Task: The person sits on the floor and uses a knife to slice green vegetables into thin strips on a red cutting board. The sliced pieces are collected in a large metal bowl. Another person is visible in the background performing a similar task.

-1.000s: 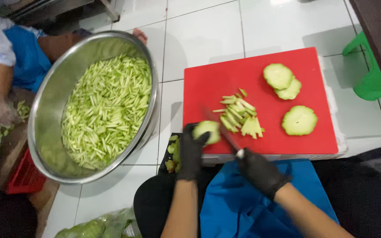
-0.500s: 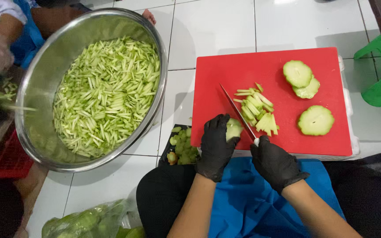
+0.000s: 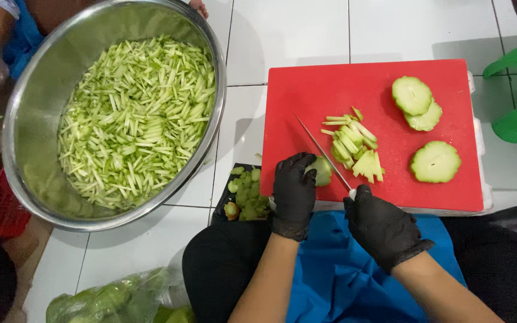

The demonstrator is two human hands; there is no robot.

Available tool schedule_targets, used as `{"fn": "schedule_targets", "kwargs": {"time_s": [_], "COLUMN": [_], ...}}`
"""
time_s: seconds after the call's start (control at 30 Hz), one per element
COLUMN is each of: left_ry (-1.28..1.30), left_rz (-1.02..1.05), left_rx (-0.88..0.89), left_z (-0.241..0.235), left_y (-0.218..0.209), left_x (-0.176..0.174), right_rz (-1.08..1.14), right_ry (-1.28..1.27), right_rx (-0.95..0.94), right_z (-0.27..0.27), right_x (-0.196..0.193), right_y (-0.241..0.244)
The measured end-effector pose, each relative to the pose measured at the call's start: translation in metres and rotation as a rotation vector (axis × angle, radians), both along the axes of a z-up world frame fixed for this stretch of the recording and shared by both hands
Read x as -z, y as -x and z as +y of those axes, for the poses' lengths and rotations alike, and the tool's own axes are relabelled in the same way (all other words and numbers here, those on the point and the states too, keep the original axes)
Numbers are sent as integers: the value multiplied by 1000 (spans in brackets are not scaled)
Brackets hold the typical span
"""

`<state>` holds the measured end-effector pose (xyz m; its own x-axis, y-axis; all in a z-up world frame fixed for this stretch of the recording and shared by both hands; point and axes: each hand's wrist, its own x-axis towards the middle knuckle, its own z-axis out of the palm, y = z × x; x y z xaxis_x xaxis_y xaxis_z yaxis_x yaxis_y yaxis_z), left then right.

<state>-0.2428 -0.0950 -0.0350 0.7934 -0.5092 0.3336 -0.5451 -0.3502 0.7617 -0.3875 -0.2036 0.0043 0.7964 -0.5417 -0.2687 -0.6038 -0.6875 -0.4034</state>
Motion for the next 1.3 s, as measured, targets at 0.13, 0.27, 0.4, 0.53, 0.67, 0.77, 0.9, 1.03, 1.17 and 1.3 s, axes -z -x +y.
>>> {"fn": "schedule_targets", "kwargs": {"time_s": [0.13, 0.27, 0.4, 0.53, 0.67, 0.77, 0.9, 1.03, 1.17, 1.3], "left_ry": [2, 33, 88, 135, 77, 65, 26, 87, 165, 202], "left_rz": [21, 74, 108, 163, 159, 179, 224, 149, 200, 222], "left_rx": [9, 5, -35, -73, -86, -107, -103, -120, -137, -140], "left_z": [1, 0, 0, -1, -2, -3, -2, -2, -3, -2], "left_y": [1, -2, 0, 5, 3, 3, 2, 1, 6, 0], "left_x": [3, 4, 3, 7, 2, 4, 6, 11, 12, 14], "right_rz": [-6, -37, 7, 83, 35, 131, 47, -64, -37, -36], "right_ry": [51, 17, -25, 72, 74, 54, 9, 25, -1, -28], "right_rx": [-50, -88, -5, -20, -50, -55, -43, -75, -49, 17], "right_z": [-5, -9, -15, -4, 1, -3, -4, -10, -8, -5], "right_x": [31, 48, 22, 0, -4, 11, 40, 49, 55, 60], "right_y": [-6, -30, -36, -24, -18, -16, -35, -39, -35, -20]}}
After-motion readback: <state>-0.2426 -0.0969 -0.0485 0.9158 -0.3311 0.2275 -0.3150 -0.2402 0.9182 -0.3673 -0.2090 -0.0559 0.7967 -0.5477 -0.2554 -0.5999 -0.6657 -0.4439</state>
